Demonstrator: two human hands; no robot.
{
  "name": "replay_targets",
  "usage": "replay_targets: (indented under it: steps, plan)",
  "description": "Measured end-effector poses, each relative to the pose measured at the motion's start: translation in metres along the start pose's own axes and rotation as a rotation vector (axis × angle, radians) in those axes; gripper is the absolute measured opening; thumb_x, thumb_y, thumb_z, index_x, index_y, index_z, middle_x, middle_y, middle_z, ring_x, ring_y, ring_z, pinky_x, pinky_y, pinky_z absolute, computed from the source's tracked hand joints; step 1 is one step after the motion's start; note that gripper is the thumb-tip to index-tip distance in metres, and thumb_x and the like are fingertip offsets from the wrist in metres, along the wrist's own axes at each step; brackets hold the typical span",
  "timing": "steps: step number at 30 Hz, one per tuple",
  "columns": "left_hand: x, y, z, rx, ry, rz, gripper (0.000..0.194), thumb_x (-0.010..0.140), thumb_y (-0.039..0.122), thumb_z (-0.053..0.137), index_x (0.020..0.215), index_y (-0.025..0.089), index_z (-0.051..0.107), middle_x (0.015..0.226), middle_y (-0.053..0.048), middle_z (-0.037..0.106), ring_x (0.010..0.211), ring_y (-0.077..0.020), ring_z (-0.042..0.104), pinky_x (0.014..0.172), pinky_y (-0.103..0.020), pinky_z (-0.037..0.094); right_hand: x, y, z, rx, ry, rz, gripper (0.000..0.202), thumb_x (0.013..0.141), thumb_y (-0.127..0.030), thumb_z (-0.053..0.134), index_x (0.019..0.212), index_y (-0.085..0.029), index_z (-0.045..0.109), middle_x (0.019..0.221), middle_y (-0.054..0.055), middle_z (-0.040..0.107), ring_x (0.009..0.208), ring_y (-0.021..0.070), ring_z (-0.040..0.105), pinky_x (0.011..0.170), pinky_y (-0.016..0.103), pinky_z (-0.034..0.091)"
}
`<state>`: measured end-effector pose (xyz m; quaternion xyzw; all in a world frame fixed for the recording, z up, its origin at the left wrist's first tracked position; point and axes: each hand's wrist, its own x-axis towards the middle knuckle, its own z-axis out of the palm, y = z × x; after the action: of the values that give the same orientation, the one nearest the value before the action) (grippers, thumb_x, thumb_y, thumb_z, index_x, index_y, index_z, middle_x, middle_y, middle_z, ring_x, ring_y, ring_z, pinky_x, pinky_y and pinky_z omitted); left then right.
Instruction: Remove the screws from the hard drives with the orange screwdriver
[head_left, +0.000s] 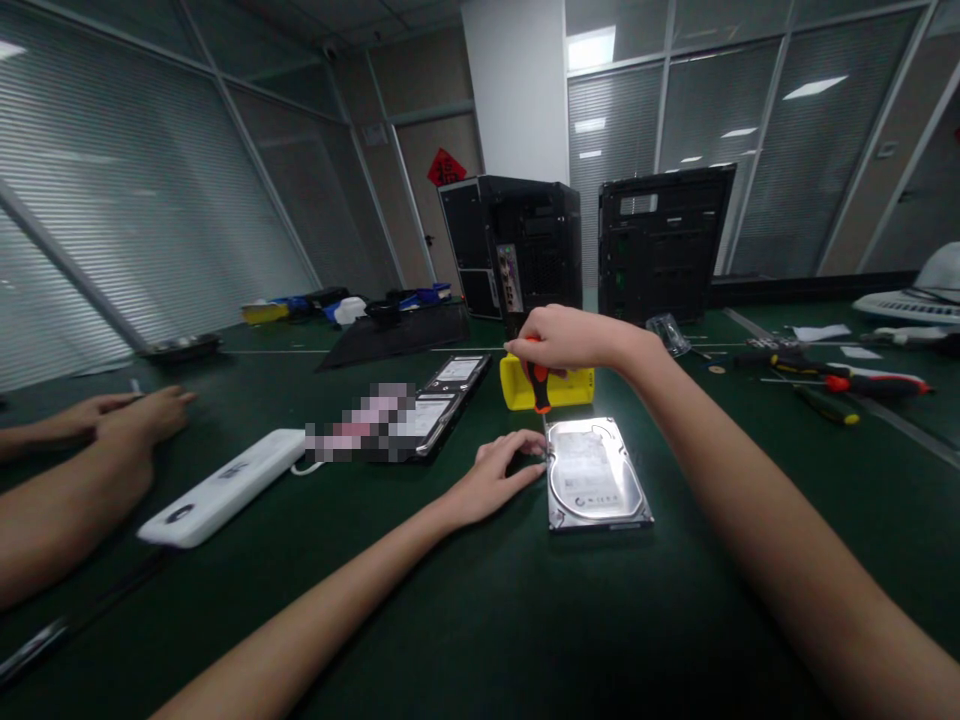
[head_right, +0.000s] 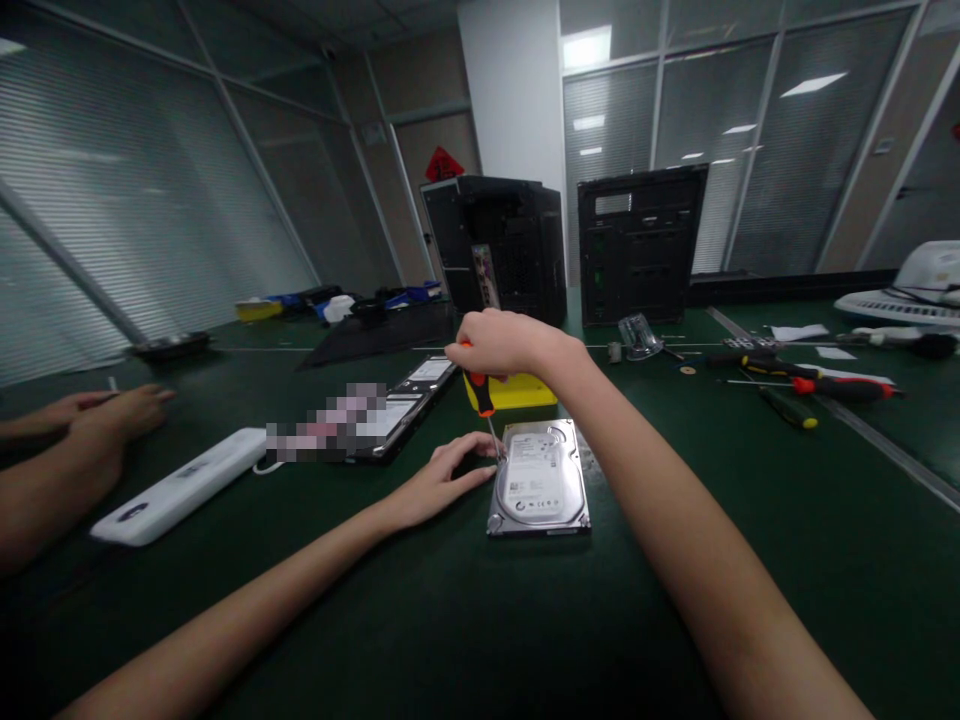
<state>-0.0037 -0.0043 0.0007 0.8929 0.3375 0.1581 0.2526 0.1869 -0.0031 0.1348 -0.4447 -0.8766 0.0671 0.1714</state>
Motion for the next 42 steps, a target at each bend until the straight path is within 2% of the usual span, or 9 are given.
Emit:
replay_targets:
  steps: [4, 9, 15, 23, 29, 36, 42]
  plan:
    - [0.0000, 0.0015, -0.0003, 0.003, 0.002, -0.001, 0.031, 0.087, 0.041, 0.044, 0.113, 0.027, 0.049, 0.114, -0.001, 0.056, 0.109, -0.0214, 0.047, 0.097, -0.039, 0.029, 0.0002, 0.0000, 0.0002, 0.019, 0.000, 0.001, 0.039, 0.086, -0.033, 0.037, 0.071, -0.010, 0.065, 0.064, 0.008, 0.064, 0.048, 0.0097, 0.053, 0.049, 0.021, 0.037]
    - [0.0001, 0.0024, -0.0006, 0.003, 0.002, 0.005, 0.031, 0.087, 0.042, 0.045, 0.113, 0.027, 0.049, 0.116, -0.001, 0.056, 0.109, -0.0218, 0.048, 0.097, -0.039, 0.029, 0.0015, -0.0003, 0.0012, 0.090, -0.061, -0.002, 0.036, 0.089, -0.033, 0.035, 0.088, -0.011, 0.063, 0.082, 0.009, 0.065, 0.052, 0.0092, 0.056, 0.049, 0.020, 0.039]
    - [-0.0003, 0.0009, -0.0006, 0.008, -0.002, 0.001, 0.031, 0.088, 0.042, 0.043, 0.114, 0.027, 0.049, 0.115, -0.001, 0.055, 0.109, -0.0211, 0.047, 0.098, -0.039, 0.029, 0.0029, 0.0012, 0.0032, 0.128, -0.056, 0.014, 0.036, 0.090, -0.035, 0.034, 0.093, -0.011, 0.060, 0.091, 0.011, 0.064, 0.059, 0.0099, 0.058, 0.047, 0.018, 0.040]
    - [-0.0001, -0.0007, 0.0006, 0.009, 0.000, 0.004, 0.029, 0.088, 0.040, 0.044, 0.114, 0.027, 0.048, 0.113, 0.000, 0.056, 0.108, -0.0208, 0.048, 0.097, -0.039, 0.029, 0.0012, -0.0016, 0.0015, 0.050, -0.045, -0.003, 0.040, 0.088, -0.043, 0.038, 0.089, -0.011, 0.063, 0.078, 0.008, 0.063, 0.047, 0.0068, 0.053, 0.047, 0.020, 0.038]
    - [0.0001, -0.0002, 0.0003, 0.011, -0.002, -0.004, 0.031, 0.088, 0.041, 0.043, 0.114, 0.026, 0.048, 0.113, -0.002, 0.056, 0.109, -0.0213, 0.047, 0.097, -0.039, 0.028, 0.0005, -0.0030, 0.0016, 0.046, -0.042, 0.007, 0.052, 0.085, -0.056, 0.037, 0.090, -0.011, 0.063, 0.078, 0.009, 0.064, 0.048, 0.0068, 0.051, 0.048, 0.021, 0.035]
    - [0.0000, 0.0015, -0.0003, 0.014, -0.008, -0.005, 0.030, 0.088, 0.041, 0.043, 0.114, 0.027, 0.048, 0.115, -0.001, 0.055, 0.110, -0.0217, 0.046, 0.098, -0.039, 0.028, -0.0013, -0.0038, 0.0016, 0.099, -0.071, -0.057, 0.032, 0.089, -0.033, 0.032, 0.089, -0.013, 0.056, 0.084, 0.007, 0.062, 0.054, 0.0088, 0.055, 0.048, 0.019, 0.037]
    - [0.0006, 0.0012, 0.0000, 0.016, -0.009, 0.001, 0.031, 0.088, 0.042, 0.043, 0.114, 0.026, 0.048, 0.117, -0.002, 0.054, 0.111, -0.0219, 0.045, 0.099, -0.040, 0.027, -0.0007, -0.0031, 0.0026, 0.147, -0.083, -0.079, 0.027, 0.088, -0.030, 0.035, 0.096, -0.013, 0.054, 0.090, 0.008, 0.062, 0.056, 0.0084, 0.056, 0.049, 0.018, 0.040]
